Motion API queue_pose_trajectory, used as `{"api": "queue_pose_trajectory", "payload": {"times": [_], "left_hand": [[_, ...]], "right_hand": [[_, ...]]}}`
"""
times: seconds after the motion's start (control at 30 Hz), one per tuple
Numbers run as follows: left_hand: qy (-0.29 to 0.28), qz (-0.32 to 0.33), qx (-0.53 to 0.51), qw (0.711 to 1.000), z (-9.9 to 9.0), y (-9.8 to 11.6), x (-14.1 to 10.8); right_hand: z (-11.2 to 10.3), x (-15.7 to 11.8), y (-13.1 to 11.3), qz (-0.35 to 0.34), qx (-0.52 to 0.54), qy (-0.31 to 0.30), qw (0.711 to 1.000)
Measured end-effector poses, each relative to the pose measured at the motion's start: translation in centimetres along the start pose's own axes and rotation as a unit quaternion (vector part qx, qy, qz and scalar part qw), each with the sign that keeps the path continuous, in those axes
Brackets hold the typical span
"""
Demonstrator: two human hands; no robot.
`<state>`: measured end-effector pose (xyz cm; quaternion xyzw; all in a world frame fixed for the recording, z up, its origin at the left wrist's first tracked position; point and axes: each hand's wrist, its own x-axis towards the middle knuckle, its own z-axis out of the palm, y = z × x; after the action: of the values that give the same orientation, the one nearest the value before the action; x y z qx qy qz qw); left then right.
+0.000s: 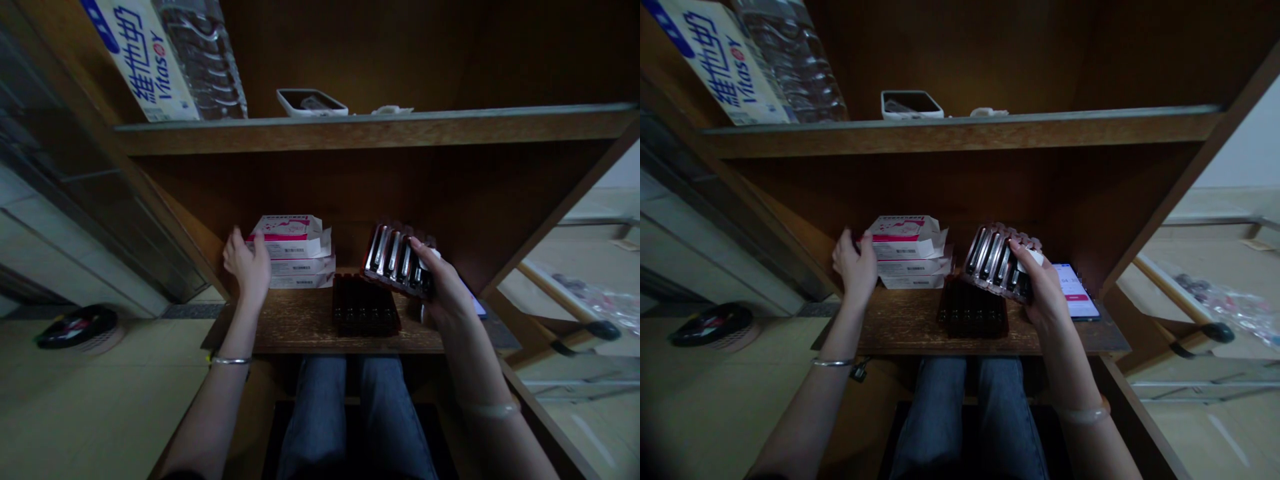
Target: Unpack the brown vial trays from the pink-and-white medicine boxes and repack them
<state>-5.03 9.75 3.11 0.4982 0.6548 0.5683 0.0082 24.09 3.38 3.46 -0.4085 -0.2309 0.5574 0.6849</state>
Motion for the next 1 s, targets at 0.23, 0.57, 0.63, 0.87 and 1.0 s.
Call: {"api": "queue_pose_trajectory", "payload": {"times": [0.23, 0.57, 0.63, 0.87, 1.0], "left_hand": [[-0.222, 0.222, -0.132, 0.94, -0.6, 6.4, -7.9], [-0.365, 0.296, -0.183, 0.863, 0.9, 7.0, -10.2], [-0.354, 0.292, -0.184, 0.87, 0.9, 6.7, -10.4], [-0.283, 0.238, -0.194, 0.909, 1.2, 5.3, -11.4], [-0.285, 0.217, -0.197, 0.913, 0.9, 4.3, -11.6]], "right_hand": [[1.4, -1.0, 0.3, -0.02, -0.039, -0.005, 0.999], [1.0, -1.6, 0.6, -0.011, -0.082, -0.025, 0.996], [0.7, -1.5, 0.6, -0.023, -0.104, -0.026, 0.994], [0.3, -1.1, 1.3, -0.069, -0.153, -0.029, 0.985], [-1.3, -0.1, 1.6, -0.108, -0.174, -0.017, 0.979]]}}
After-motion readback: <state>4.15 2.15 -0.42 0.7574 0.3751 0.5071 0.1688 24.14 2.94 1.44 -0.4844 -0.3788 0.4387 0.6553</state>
